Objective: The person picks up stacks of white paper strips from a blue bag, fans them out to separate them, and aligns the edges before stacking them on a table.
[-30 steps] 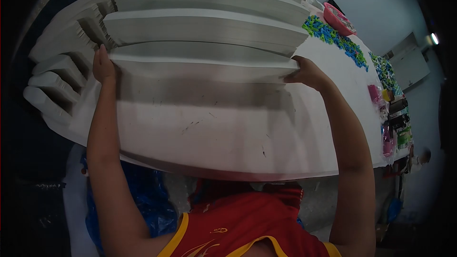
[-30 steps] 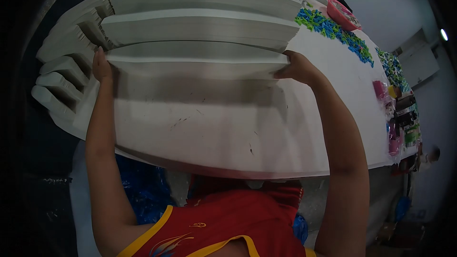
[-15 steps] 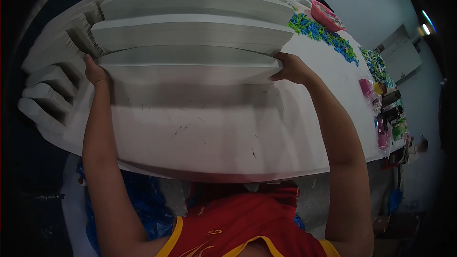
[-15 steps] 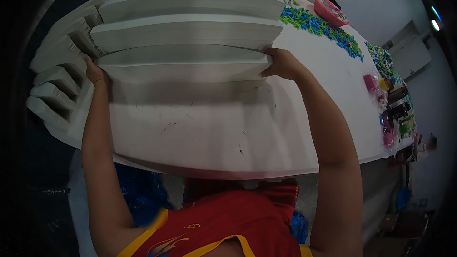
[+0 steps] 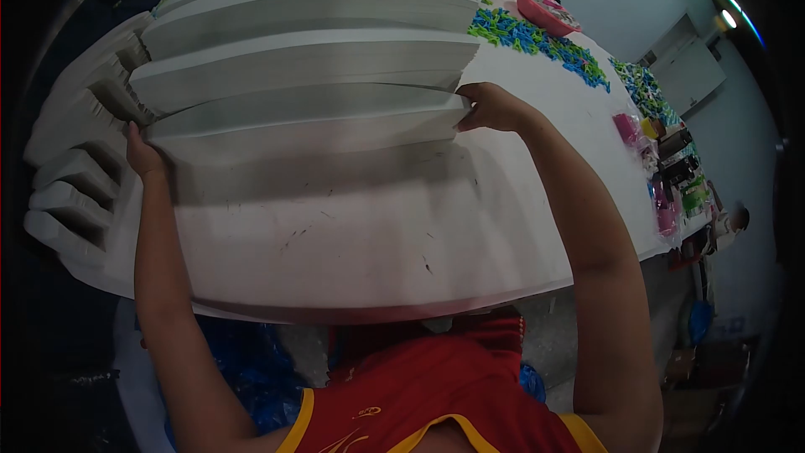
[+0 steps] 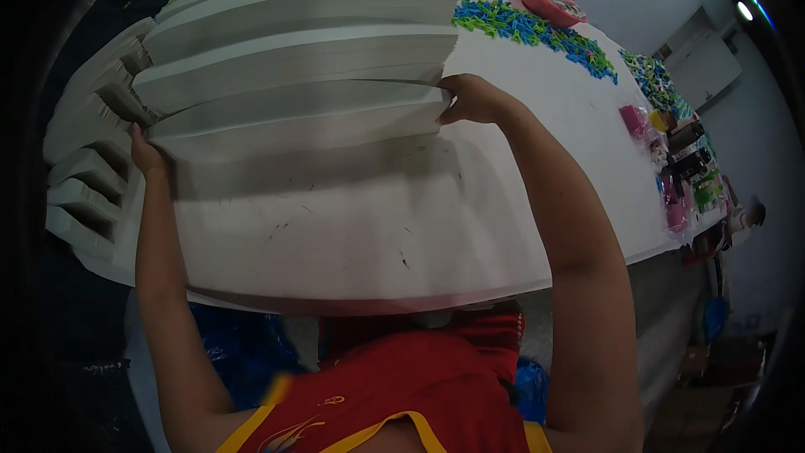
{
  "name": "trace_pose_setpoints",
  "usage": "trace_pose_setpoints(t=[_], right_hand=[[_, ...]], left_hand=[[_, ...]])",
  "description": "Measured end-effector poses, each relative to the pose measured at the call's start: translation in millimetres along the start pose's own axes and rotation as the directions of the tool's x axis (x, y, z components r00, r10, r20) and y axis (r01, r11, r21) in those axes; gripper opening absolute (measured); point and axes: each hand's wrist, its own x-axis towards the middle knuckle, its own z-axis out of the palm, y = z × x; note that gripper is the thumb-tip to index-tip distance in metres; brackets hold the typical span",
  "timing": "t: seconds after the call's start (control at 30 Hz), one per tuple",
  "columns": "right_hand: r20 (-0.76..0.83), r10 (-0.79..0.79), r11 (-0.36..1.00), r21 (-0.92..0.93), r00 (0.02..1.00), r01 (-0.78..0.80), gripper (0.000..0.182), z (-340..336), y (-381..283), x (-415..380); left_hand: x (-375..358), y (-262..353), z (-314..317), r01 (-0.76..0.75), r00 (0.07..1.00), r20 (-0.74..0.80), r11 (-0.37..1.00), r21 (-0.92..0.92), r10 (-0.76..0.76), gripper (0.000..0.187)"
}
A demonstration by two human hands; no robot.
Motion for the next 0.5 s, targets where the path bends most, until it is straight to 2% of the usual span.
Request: trace_pose_setpoints(t=[0.13,0.2,0.33,0.4,0.43,0.5], right_hand=[[-0.003,-0.012,0.998,-0.068,1.000,0.012,0.060,-2.3,-7.3,-3.5],[0.018,-0.001,0.995,-0.095,1.000,0.003,0.056,-1.9,-9.4,-3.2],[0.006,-0.044,0.996,-0.072,0.999,0.044,0.057,0.0,-3.4,-4.3],[0.015,0.003,0.999,-0.033,1.000,-0.003,0.056,1.0,-4.1,-6.3],[0.011,0.006,1.000,-0.030,1.000,-0.006,0.056,1.0,0.1,-8.3],[0.044,0.109,0.918,0.379,0.993,-0.118,0.048,1.0,12.3,-13.2]], left_hand=[[11.8,-14.9,1.6,0.049,0.998,0.041,0.992,-0.116,-0.045,0.059],[11.6,-12.2,4.8,0.126,0.990,-0.037,0.981,-0.149,-0.133,0.059],[-9.7,15.5,15.5,0.199,0.973,-0.080,0.963,-0.180,-0.216,0.060],[-16.1,23.2,18.8,0.194,0.971,-0.078,0.931,-0.308,-0.228,0.063],[-6.2,11.6,13.5,0.194,0.971,-0.073,0.932,-0.307,-0.226,0.063],[21.7,-23.7,-1.4,0.088,0.994,-0.051,0.988,-0.126,-0.095,0.064]])
